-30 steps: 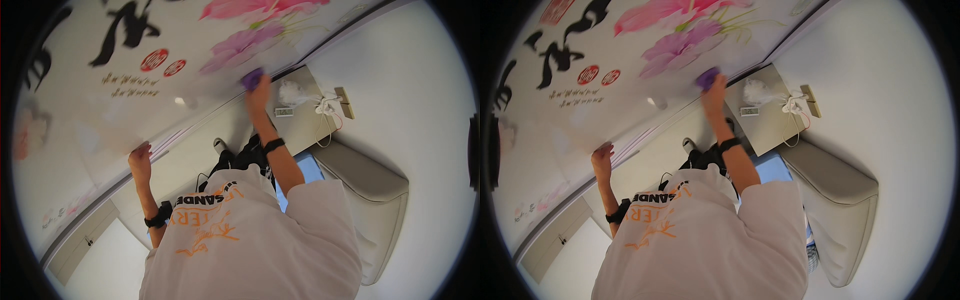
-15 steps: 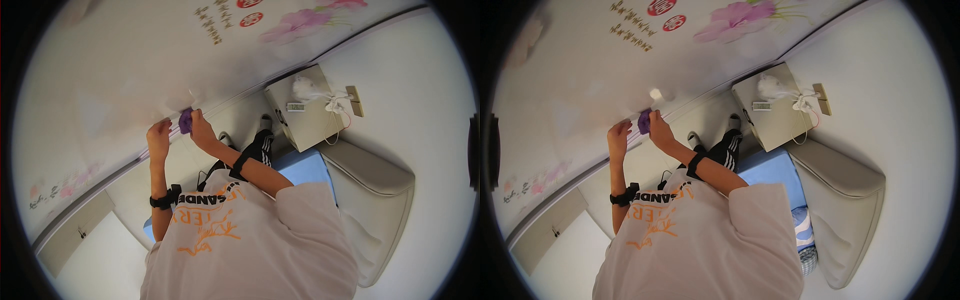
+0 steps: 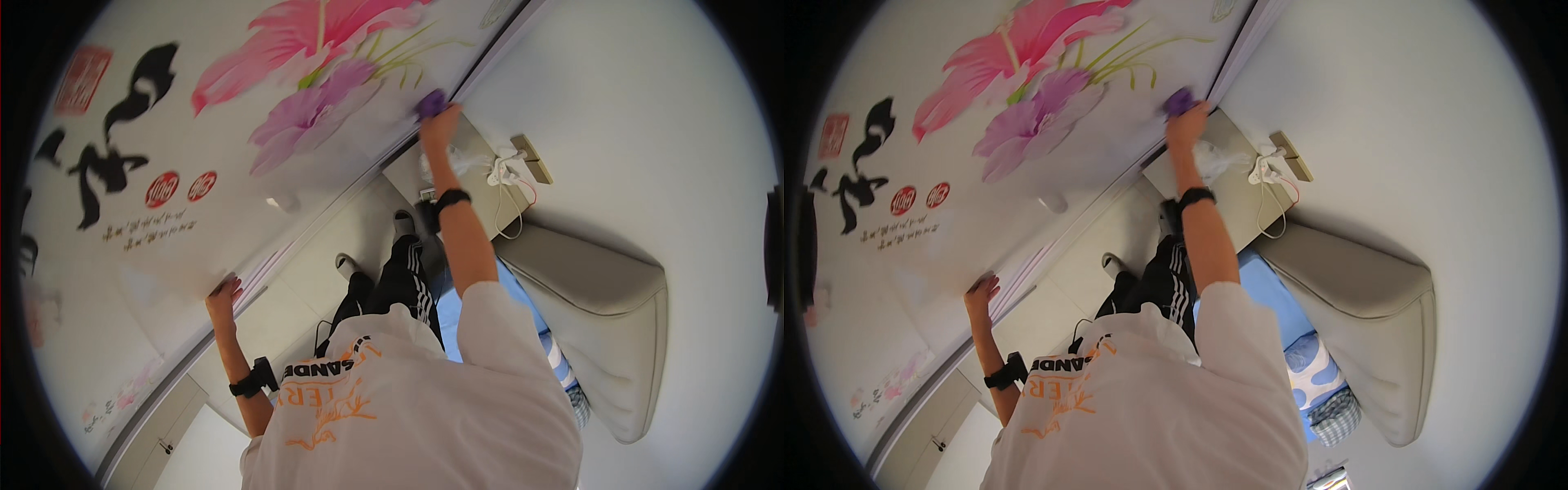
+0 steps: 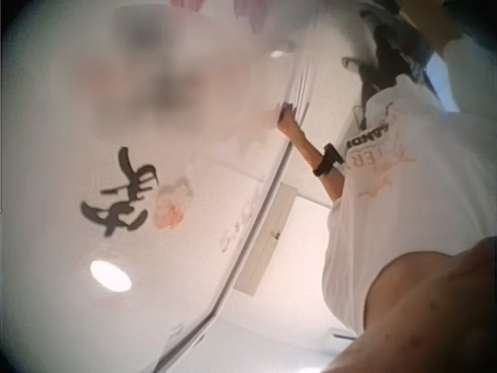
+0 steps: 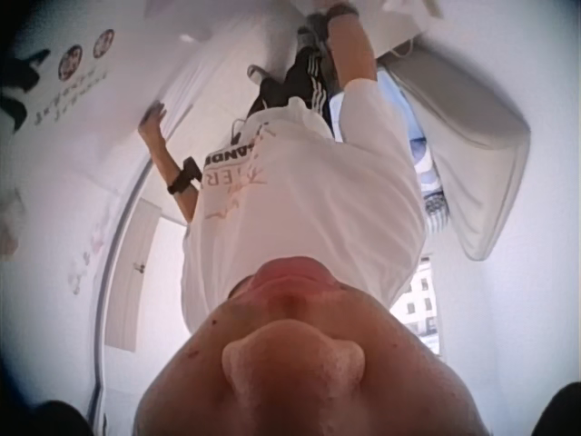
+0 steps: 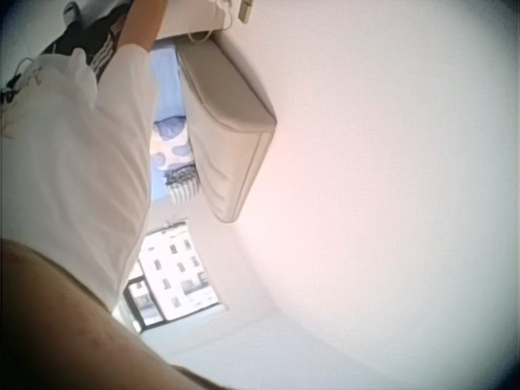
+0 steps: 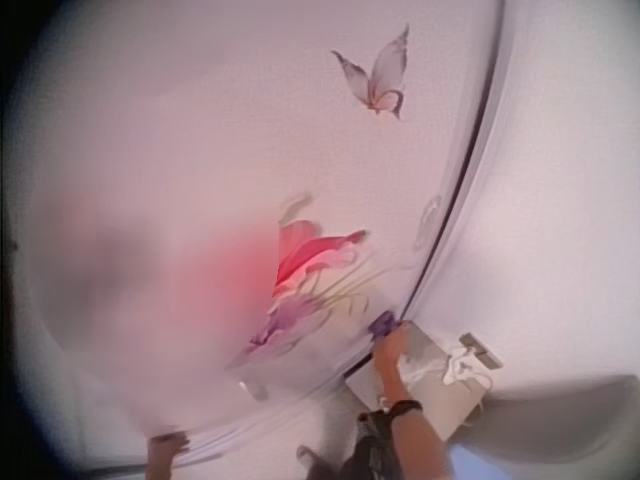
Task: Wiping down the surfaces and sliding tracks of a wardrobe with a purple cleaning cloth.
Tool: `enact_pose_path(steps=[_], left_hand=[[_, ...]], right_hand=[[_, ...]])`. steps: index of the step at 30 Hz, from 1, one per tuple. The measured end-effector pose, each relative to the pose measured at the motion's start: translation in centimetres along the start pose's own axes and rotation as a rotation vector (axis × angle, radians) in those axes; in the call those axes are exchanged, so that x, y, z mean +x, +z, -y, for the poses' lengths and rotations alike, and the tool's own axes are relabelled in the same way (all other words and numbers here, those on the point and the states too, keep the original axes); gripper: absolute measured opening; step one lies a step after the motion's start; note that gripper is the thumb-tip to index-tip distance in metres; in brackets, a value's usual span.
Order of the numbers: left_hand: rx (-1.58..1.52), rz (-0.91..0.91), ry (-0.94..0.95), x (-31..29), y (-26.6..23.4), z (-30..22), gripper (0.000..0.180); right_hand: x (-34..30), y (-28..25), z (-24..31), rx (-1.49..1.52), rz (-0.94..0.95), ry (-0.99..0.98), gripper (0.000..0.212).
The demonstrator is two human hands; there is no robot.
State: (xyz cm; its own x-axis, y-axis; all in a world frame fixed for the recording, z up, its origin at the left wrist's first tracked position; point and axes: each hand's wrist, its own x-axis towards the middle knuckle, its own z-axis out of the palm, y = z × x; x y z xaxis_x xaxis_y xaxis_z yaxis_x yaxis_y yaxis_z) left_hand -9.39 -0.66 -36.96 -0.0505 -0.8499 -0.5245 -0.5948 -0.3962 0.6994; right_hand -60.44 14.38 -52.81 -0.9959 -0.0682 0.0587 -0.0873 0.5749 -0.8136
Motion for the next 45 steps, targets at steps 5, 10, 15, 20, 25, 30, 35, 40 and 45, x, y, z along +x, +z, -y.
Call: enact_pose_path(steps=[5,10,15,20,25,30,35,40,45], left_hand=[[-0.046,0.006,0.008,0.7,-0.9,1.6,0.027],[-0.037,0.036,-0.008,0.1,-0.1,0.4,0.033],[0.002,0.090,0.105,-0.2,-0.4,0.7,0.031],[0.002,0.125,0.176,0.1,0.2,1.0,0.028],[0.105,0.145,0.167,0.7,0.0,1.5,0.030],[-0.014,0.266,0.006,2.9,1.7,3.9,0.037],[-0.026,0.239,-0.026,3.4,1.6,5.3,0.040],[0.010,0.217,-0.057,2.5,1.7,4.2,0.037],[0.014,0.227,-0.062,2.7,1.7,3.4,0.036]], right_hand=[[8.1,-0.9,-0.7,-0.003,-0.049,0.151,0.049],[2.3,1.5,-2.7,-0.035,0.111,-0.073,0.056],[-19.1,5.7,-0.6,0.179,0.384,-0.153,0.057],[-38.7,5.9,6.7,0.642,0.929,-0.018,0.036],[-43.1,5.9,7.9,0.315,1.012,-0.248,0.038],[-39.3,6.1,6.4,0.211,1.124,-0.332,0.042],[-27.7,5.6,2.4,0.310,0.706,-0.117,0.030],[-10.3,5.0,-4.0,0.151,0.247,-0.079,0.036],[5.3,2.6,-4.2,0.183,-0.216,0.155,0.030]])
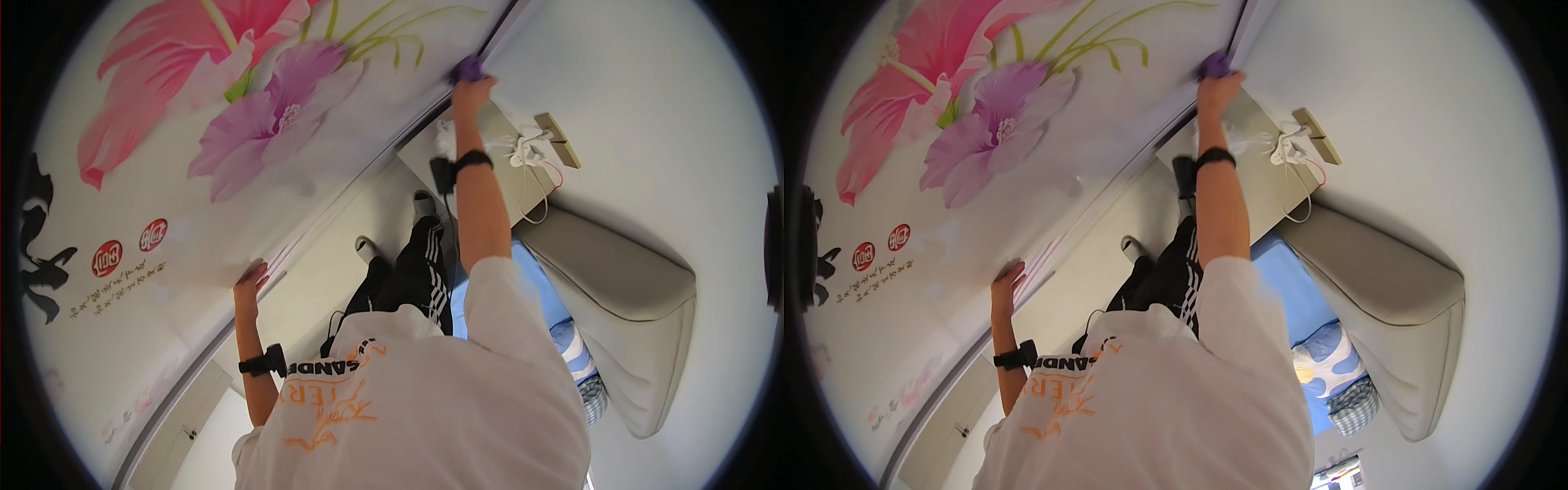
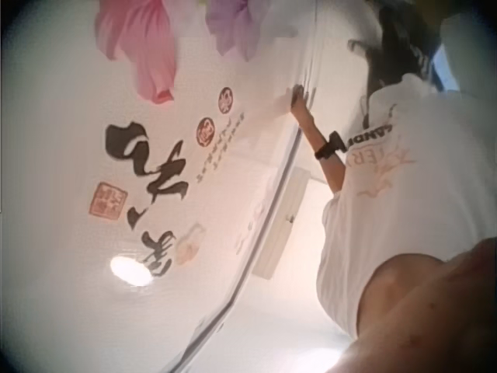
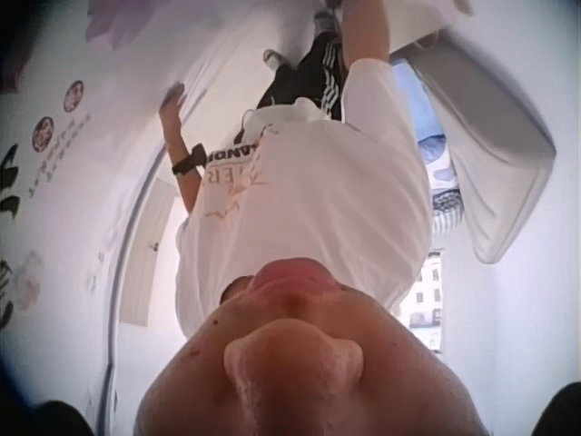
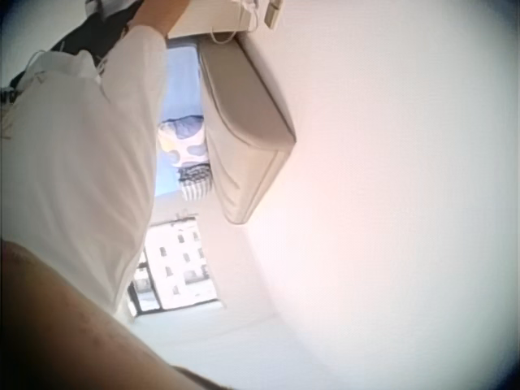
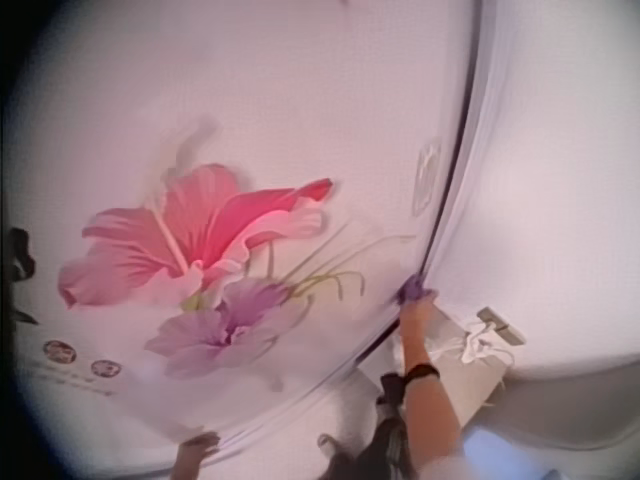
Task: Wiping down the surfaces and sliding tracks of a wardrobe with a purple cleaning cloth.
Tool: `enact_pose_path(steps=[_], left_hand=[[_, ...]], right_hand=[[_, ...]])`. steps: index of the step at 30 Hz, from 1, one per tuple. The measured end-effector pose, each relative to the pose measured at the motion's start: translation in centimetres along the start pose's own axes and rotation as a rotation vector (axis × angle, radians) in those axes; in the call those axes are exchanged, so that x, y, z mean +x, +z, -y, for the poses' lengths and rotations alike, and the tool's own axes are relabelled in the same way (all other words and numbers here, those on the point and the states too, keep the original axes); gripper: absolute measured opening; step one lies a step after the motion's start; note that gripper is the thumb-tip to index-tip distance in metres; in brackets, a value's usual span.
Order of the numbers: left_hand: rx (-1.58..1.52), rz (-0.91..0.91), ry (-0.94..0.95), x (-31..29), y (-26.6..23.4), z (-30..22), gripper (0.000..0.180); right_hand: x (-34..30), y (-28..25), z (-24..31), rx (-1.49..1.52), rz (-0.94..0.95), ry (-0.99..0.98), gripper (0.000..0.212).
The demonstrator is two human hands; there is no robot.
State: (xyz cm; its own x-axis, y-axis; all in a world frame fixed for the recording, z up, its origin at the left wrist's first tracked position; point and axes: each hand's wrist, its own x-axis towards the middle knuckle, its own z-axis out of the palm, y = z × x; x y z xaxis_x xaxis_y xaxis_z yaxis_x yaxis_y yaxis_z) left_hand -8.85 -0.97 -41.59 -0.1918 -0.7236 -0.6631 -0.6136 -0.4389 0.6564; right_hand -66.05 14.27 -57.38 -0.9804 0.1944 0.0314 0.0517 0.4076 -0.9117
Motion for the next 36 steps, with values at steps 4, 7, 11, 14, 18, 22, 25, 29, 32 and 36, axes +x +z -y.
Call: enact_pose_path(steps=[4,7,11,14,18,22,25,29,32,36], left_hand=[[-0.029,0.022,0.013,-0.2,-0.1,0.3,0.037],[-0.001,0.002,-0.001,-0.3,-0.1,0.1,0.036],[0.028,0.018,0.009,-0.5,0.2,-0.2,0.036],[0.021,0.043,0.037,0.1,0.0,0.1,0.035],[0.052,0.058,0.041,0.1,0.0,0.2,0.038],[0.118,0.110,0.043,0.4,2.0,-1.0,0.041],[0.080,0.075,0.050,-0.3,0.2,0.0,0.040],[0.068,0.063,0.030,-0.5,0.0,-0.1,0.038],[0.083,0.048,-0.002,-0.5,-0.2,-0.1,0.038],[0.075,0.043,-0.043,0.1,0.8,-0.9,0.037]], right_hand=[[-1.6,0.6,2.0,0.001,0.055,0.048,0.036],[-9.3,1.3,-0.2,-0.110,0.225,-0.098,0.050],[-28.5,1.0,-3.3,-0.087,0.767,0.053,0.061],[-43.3,-1.6,-0.5,0.118,0.833,0.064,0.049],[-50.5,-3.2,-0.6,0.047,1.254,-0.111,0.052],[-47.6,-0.4,-5.5,0.293,1.042,0.120,0.023],[-40.3,0.3,-6.0,0.161,0.761,0.038,0.024],[-24.0,2.8,-9.0,-0.043,0.449,0.129,0.029],[-10.7,3.7,-8.3,-0.089,0.187,0.075,0.035],[1.9,4.3,-9.8,-0.008,-0.124,-0.122,0.032]])
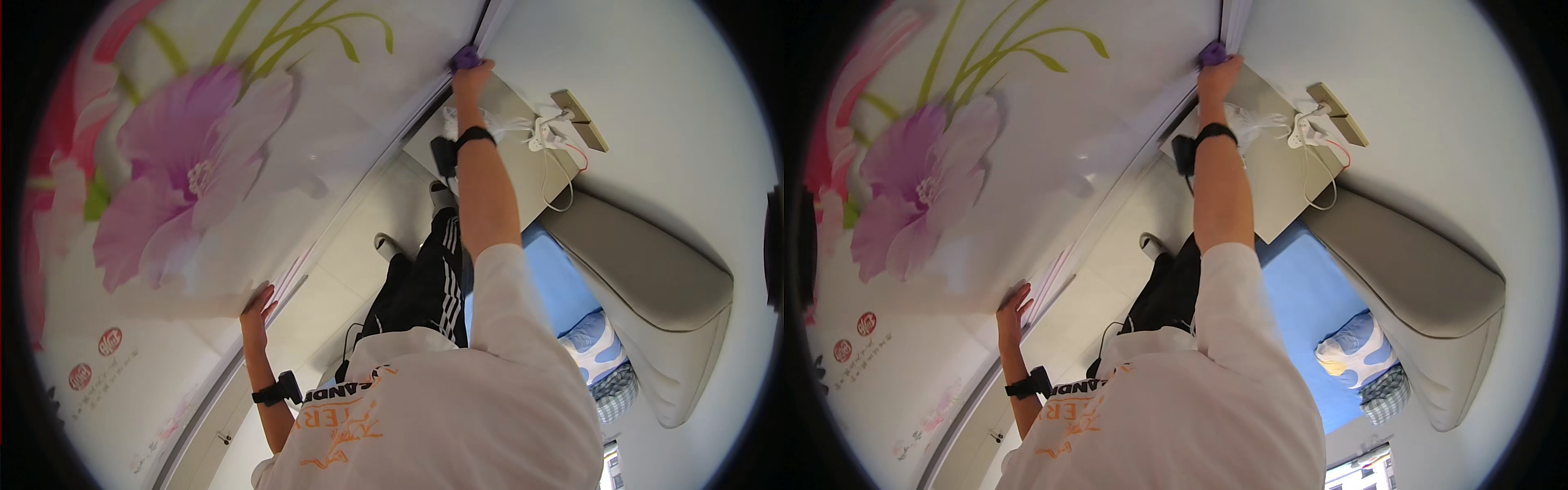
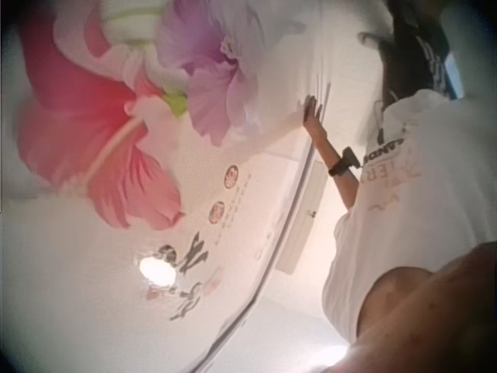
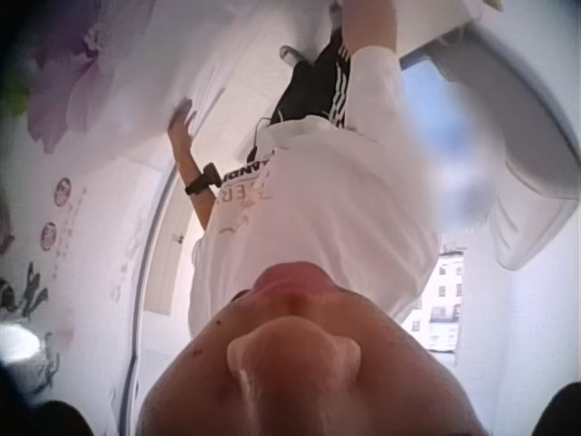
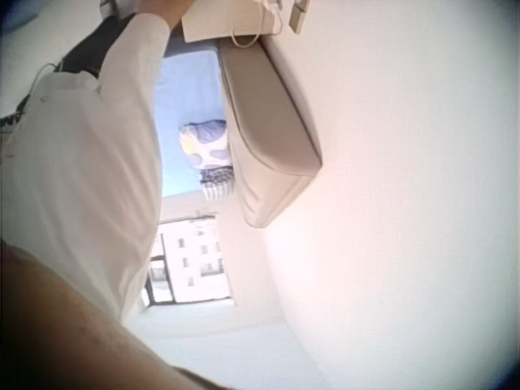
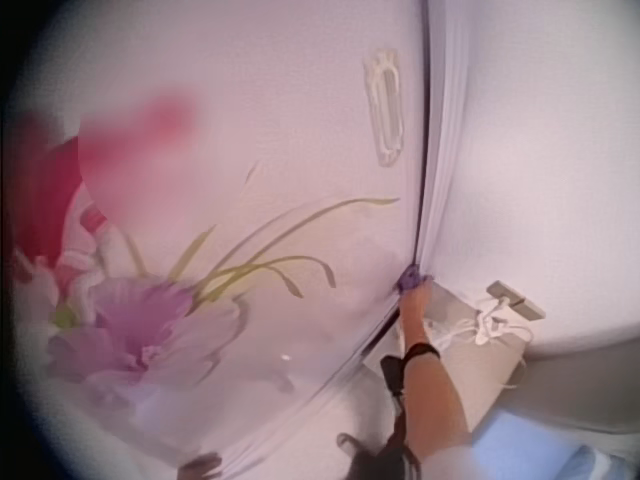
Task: Wiping down the surfaces and sliding tracks of a wardrobe with a purple cleaning cloth.
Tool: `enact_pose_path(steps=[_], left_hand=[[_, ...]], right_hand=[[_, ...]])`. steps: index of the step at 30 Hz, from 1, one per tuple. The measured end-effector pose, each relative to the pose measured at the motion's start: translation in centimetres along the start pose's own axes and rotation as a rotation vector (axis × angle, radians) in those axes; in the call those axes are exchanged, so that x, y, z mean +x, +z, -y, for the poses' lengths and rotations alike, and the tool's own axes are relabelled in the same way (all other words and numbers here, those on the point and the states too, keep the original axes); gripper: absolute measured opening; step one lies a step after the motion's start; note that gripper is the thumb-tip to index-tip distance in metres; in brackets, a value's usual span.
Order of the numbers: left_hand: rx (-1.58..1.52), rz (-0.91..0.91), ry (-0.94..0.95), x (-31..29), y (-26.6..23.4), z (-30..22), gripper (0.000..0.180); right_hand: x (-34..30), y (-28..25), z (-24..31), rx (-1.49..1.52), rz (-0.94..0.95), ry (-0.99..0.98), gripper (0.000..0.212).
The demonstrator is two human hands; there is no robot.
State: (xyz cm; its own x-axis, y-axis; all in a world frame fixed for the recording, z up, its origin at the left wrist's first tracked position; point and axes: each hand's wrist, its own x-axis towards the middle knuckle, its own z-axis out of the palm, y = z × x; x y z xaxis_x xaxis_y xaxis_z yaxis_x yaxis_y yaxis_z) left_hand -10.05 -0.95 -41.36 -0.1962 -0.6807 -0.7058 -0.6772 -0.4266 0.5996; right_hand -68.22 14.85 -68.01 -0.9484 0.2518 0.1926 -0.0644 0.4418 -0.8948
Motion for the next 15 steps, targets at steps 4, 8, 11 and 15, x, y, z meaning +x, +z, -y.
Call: enact_pose_path(steps=[4,8,11,15], left_hand=[[-0.010,-0.034,-0.033,-1.2,-0.9,0.4,0.038],[0.012,-0.001,-0.001,-0.6,-0.2,0.2,0.039],[-0.006,-0.060,0.013,-1.8,-1.8,1.3,0.038],[0.038,0.088,0.100,0.4,3.1,-1.5,0.038]], right_hand=[[-3.5,1.1,0.4,-0.042,0.246,0.143,0.028],[-20.1,2.0,-3.7,-0.138,0.446,0.213,0.029],[-41.3,-0.3,-0.4,-0.089,0.639,0.247,0.026],[-59.5,-0.3,-6.4,0.281,1.081,0.652,0.030]])
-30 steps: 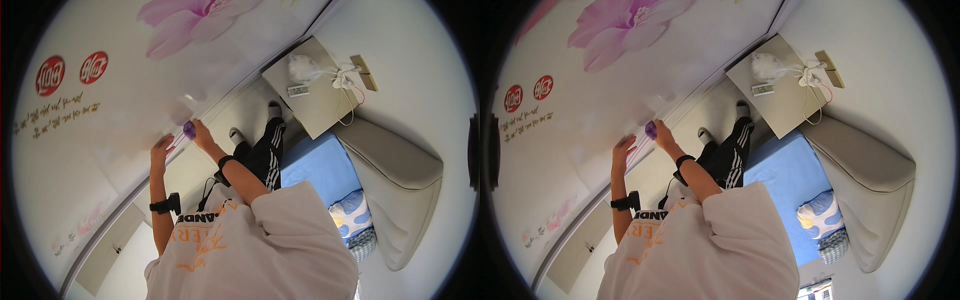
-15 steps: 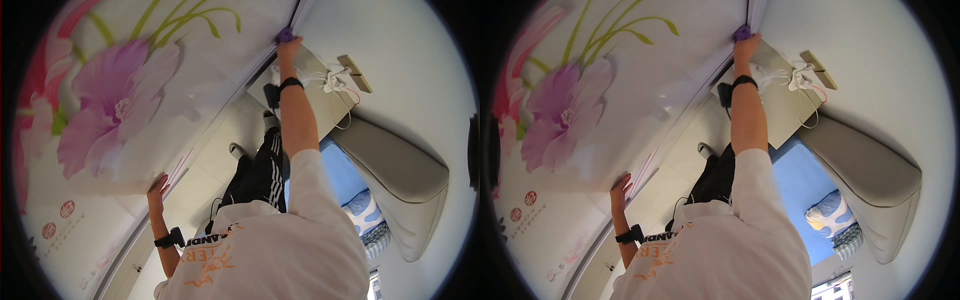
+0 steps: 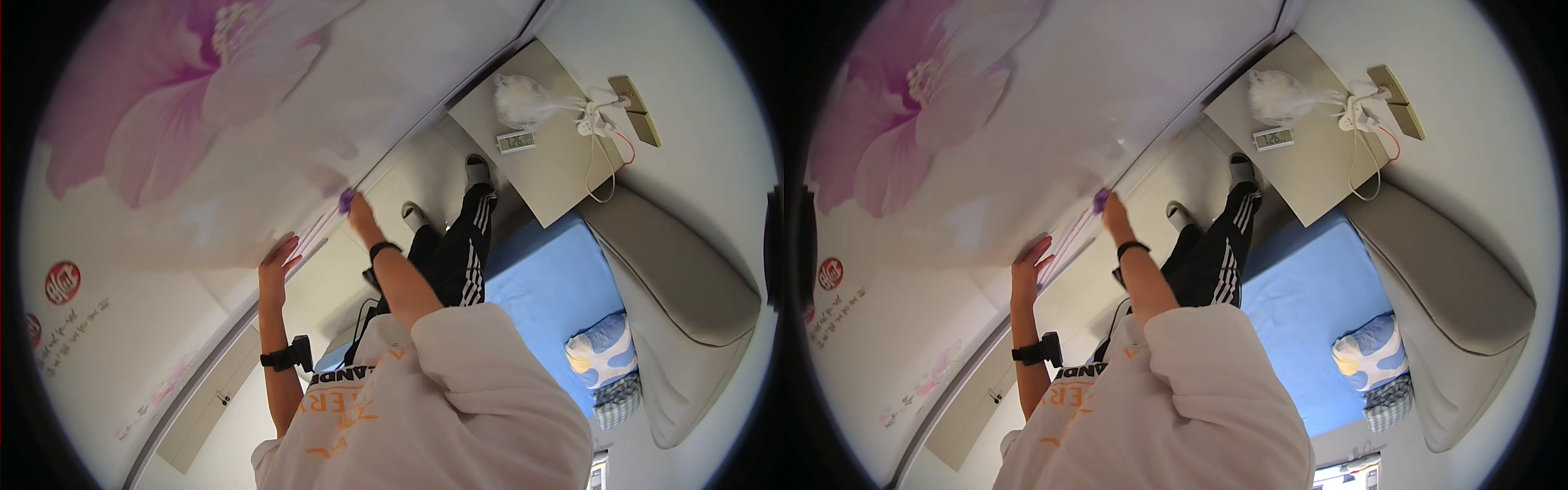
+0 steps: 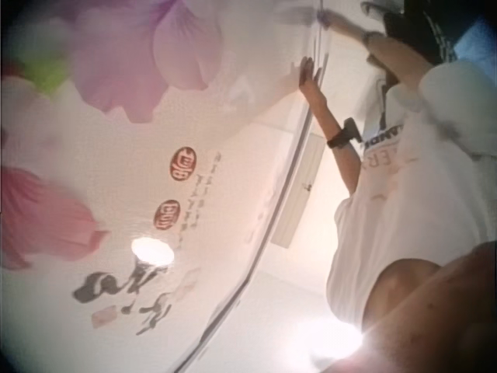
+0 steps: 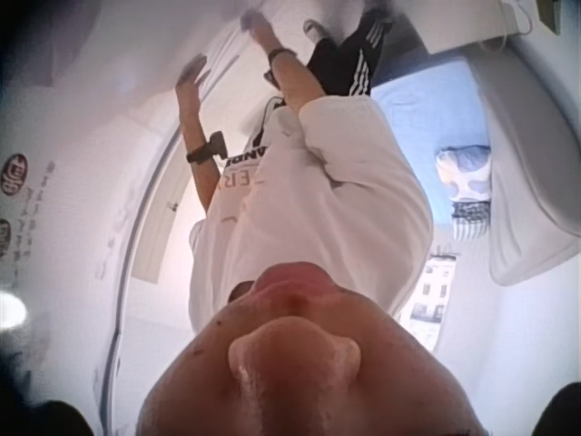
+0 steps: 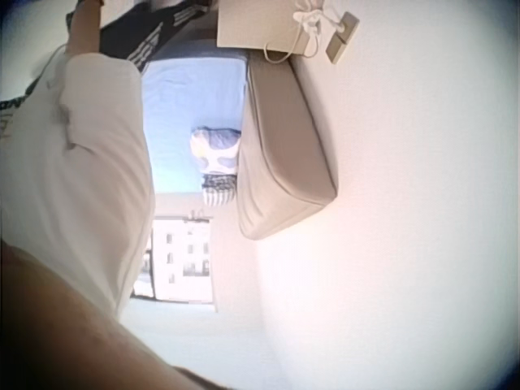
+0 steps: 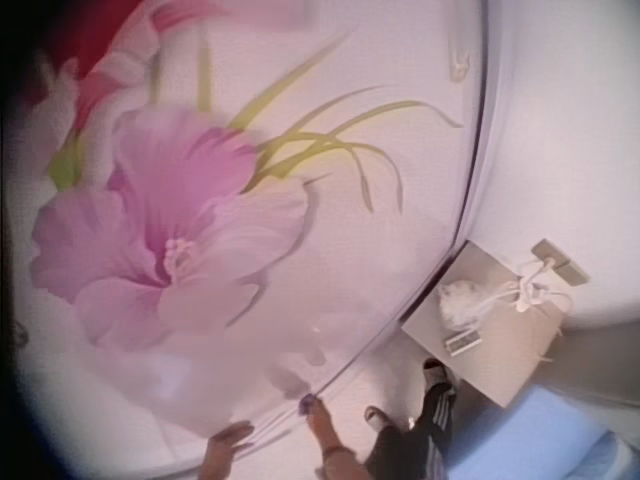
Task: Wiping down the surfaces and sliding tracks of a wardrobe with a purple cleaning cloth.
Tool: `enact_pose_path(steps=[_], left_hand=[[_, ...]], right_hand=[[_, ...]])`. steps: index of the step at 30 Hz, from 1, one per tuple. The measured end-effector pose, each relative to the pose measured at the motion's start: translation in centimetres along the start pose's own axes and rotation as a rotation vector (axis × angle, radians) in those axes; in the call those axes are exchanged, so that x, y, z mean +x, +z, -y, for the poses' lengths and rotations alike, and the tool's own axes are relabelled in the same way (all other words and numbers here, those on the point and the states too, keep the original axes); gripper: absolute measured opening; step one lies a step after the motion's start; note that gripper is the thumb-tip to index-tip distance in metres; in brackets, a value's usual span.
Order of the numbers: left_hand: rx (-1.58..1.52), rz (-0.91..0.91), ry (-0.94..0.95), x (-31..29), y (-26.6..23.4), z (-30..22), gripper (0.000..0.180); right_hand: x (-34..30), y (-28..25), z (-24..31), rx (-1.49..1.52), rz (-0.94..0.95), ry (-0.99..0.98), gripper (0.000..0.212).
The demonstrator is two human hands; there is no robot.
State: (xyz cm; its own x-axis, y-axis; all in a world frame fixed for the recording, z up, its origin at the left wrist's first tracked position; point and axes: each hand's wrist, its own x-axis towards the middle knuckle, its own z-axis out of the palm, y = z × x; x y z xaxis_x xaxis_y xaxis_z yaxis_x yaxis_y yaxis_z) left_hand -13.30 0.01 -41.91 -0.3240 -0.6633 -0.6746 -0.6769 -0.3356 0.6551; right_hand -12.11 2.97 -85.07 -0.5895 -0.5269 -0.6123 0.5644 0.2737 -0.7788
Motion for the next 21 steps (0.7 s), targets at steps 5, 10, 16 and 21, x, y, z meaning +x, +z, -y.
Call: enact_pose_path(steps=[5,10,16,21], left_hand=[[-0.057,-0.100,-0.030,-1.5,-2.5,2.6,0.038],[-0.065,-0.004,-0.022,0.1,-1.3,1.9,0.039],[-0.097,-0.098,-0.043,-0.9,-3.7,4.0,0.041],[-0.125,-0.050,-0.016,-0.9,-3.5,4.2,0.043]], right_hand=[[-7.7,2.3,4.9,-0.131,0.085,-0.232,0.019],[5.6,-19.5,16.8,-0.230,-0.236,-0.314,0.032],[11.3,-38.1,45.8,-0.224,-0.819,-0.558,0.041],[10.4,-35.1,42.5,-0.652,-0.741,-0.632,0.048]])
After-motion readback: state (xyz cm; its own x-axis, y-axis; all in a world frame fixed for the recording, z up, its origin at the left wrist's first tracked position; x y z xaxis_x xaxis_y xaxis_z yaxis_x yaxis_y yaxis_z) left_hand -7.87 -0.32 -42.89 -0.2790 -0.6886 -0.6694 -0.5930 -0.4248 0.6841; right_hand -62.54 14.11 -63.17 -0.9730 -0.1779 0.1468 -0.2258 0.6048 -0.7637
